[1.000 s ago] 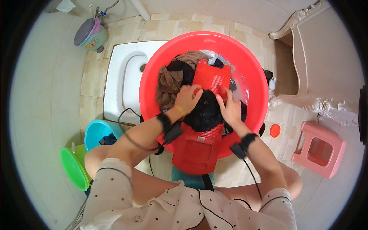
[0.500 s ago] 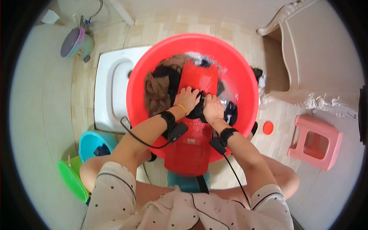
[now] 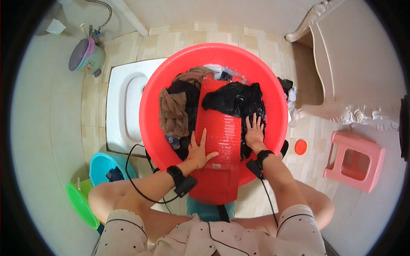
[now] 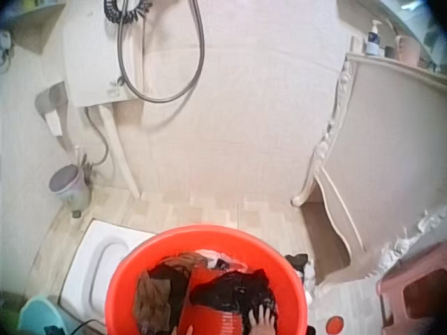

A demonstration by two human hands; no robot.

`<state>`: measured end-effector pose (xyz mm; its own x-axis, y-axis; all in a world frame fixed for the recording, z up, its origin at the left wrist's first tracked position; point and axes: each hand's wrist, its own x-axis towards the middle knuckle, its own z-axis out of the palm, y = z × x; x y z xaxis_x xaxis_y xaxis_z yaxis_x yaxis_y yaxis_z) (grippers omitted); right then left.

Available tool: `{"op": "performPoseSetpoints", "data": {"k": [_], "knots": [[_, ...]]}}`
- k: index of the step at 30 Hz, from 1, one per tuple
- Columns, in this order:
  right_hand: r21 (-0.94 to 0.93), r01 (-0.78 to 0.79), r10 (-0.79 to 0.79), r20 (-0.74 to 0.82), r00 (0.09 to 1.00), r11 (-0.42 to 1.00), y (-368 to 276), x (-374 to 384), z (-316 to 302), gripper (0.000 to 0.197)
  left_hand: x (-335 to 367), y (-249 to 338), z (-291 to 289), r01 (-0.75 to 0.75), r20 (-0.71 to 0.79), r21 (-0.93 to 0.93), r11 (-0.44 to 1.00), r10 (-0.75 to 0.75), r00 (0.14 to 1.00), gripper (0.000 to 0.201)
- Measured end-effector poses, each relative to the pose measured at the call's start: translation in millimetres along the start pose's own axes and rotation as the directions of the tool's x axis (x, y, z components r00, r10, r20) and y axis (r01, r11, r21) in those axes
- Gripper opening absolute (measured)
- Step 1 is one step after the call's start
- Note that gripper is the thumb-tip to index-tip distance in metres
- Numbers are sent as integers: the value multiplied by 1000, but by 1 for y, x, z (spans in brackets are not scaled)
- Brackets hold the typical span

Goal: Hand-washing various items of clothing in a basin using a washboard.

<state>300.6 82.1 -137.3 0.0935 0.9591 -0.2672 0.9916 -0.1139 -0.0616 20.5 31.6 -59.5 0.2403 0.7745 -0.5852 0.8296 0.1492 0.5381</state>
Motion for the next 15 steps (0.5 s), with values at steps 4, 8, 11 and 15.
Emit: {"op": "performPoseSetpoints", "data": {"k": [4, 8, 11, 15], "knots": [[31, -72, 57, 333, 941, 997, 3, 63, -29, 38, 2, -2, 0, 6, -2, 26, 1000, -6, 1000, 120], [32, -62, 61, 32, 998, 998, -18, 37, -25, 39, -6, 3, -11, 106, 70, 21, 994, -107, 992, 121], [-152, -60, 43, -110, 993, 987, 11, 27, -15, 43, 1, 5, -1, 18, 26, 15, 1000, -18, 999, 122], [534, -134, -14, 263, 965, 835, 50, 43, -91, 28, 13, 24, -12, 92, 152, 29, 995, -95, 984, 116]]}}
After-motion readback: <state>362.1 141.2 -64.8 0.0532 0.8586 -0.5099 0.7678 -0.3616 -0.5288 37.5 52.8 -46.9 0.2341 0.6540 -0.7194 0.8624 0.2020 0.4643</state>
